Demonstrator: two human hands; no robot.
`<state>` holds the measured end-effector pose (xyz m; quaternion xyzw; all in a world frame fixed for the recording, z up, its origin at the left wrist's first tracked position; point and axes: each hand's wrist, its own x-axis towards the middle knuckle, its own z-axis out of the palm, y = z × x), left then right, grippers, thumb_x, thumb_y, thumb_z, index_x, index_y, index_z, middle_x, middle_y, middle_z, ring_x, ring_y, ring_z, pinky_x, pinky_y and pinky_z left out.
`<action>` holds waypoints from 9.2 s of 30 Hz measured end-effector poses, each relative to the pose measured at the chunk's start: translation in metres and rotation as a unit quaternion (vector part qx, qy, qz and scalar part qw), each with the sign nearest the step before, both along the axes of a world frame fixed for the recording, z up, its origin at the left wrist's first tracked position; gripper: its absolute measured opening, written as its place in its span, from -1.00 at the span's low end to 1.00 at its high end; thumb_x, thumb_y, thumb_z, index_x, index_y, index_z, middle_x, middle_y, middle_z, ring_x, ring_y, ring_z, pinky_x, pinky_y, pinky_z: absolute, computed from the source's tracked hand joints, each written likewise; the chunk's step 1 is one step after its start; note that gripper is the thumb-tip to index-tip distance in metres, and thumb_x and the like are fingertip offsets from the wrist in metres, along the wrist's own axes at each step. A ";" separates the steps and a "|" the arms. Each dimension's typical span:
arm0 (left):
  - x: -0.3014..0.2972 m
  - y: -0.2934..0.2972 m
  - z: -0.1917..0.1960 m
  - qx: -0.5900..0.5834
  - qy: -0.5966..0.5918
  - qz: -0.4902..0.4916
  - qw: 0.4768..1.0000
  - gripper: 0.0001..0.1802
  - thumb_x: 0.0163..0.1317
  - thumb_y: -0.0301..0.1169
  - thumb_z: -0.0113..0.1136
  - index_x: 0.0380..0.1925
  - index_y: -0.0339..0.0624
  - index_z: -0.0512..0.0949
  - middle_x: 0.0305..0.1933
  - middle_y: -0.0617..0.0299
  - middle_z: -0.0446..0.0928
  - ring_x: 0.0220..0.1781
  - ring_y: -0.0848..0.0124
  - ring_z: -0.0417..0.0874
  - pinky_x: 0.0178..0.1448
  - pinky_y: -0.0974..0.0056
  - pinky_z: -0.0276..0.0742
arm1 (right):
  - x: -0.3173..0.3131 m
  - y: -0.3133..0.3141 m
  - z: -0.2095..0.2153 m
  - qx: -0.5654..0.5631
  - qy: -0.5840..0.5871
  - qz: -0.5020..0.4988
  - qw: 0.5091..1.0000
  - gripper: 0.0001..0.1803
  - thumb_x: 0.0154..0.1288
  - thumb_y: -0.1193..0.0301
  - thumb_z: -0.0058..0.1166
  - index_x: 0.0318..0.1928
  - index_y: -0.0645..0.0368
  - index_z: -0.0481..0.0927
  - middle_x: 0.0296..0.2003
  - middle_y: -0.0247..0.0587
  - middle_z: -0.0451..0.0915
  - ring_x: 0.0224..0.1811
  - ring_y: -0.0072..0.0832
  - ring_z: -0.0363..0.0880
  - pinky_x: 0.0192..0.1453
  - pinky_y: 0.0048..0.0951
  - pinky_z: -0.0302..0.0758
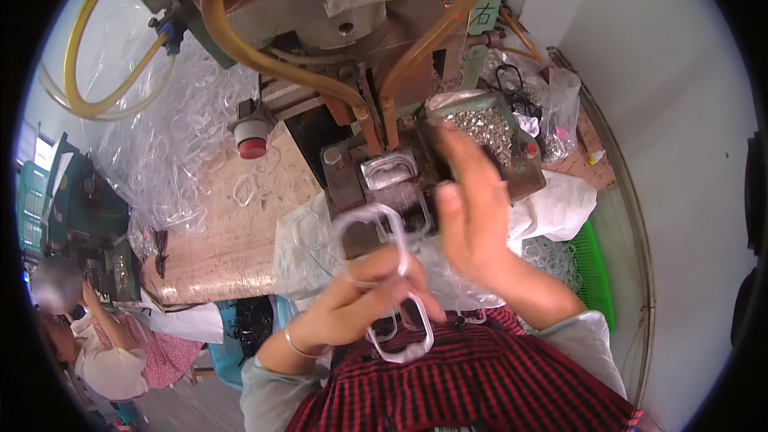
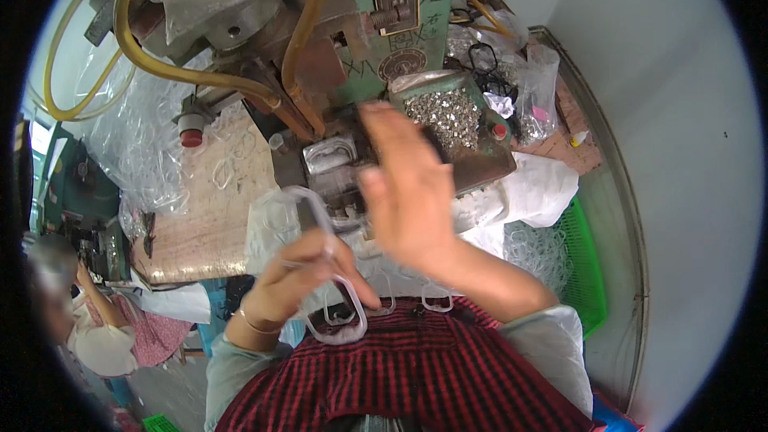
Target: The person repeatedly places small clear plastic frames into a press machine, activates the press, removes the frames, and sets them aside. The person also briefly handles a small white plastic piece and a metal component near the machine.
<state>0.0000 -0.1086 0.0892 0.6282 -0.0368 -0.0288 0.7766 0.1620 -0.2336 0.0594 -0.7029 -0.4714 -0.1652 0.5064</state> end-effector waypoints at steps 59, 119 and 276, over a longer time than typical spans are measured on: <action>0.004 0.162 -0.134 0.131 -0.144 0.617 0.763 -0.84 0.53 -0.34 0.05 -0.07 -0.20 0.45 -0.30 0.30 0.51 -0.32 0.58 0.52 -0.21 0.42 0.49 | 0.025 0.031 -0.007 0.093 0.288 0.091 0.949 -0.63 0.18 0.67 0.24 0.03 0.26 0.58 -0.27 -0.30 0.66 -0.14 -0.60 0.61 0.05 -0.52 0.51; -0.004 0.136 -0.171 0.599 0.144 0.547 0.566 -0.69 0.33 -0.16 0.23 -0.34 -0.21 0.67 -0.14 0.04 0.64 -0.02 0.02 0.60 0.09 0.00 0.46 | 0.070 -0.060 -0.083 -0.148 0.033 -0.201 0.968 -0.84 0.22 0.56 0.20 -0.18 0.22 0.72 -0.23 -0.08 0.68 -0.11 -0.14 0.63 0.07 -0.24 0.51; -0.117 0.165 -0.194 0.668 0.195 0.615 0.370 -0.52 0.22 -0.03 0.34 -0.49 -0.29 0.56 -0.29 -0.09 0.52 -0.17 -0.06 0.54 -0.03 -0.02 0.47 | 0.070 -0.046 -0.075 -0.071 0.063 -0.224 0.970 -0.90 0.31 0.56 0.19 -0.18 0.27 0.69 -0.27 -0.06 0.69 -0.19 -0.18 0.66 -0.03 -0.30 0.53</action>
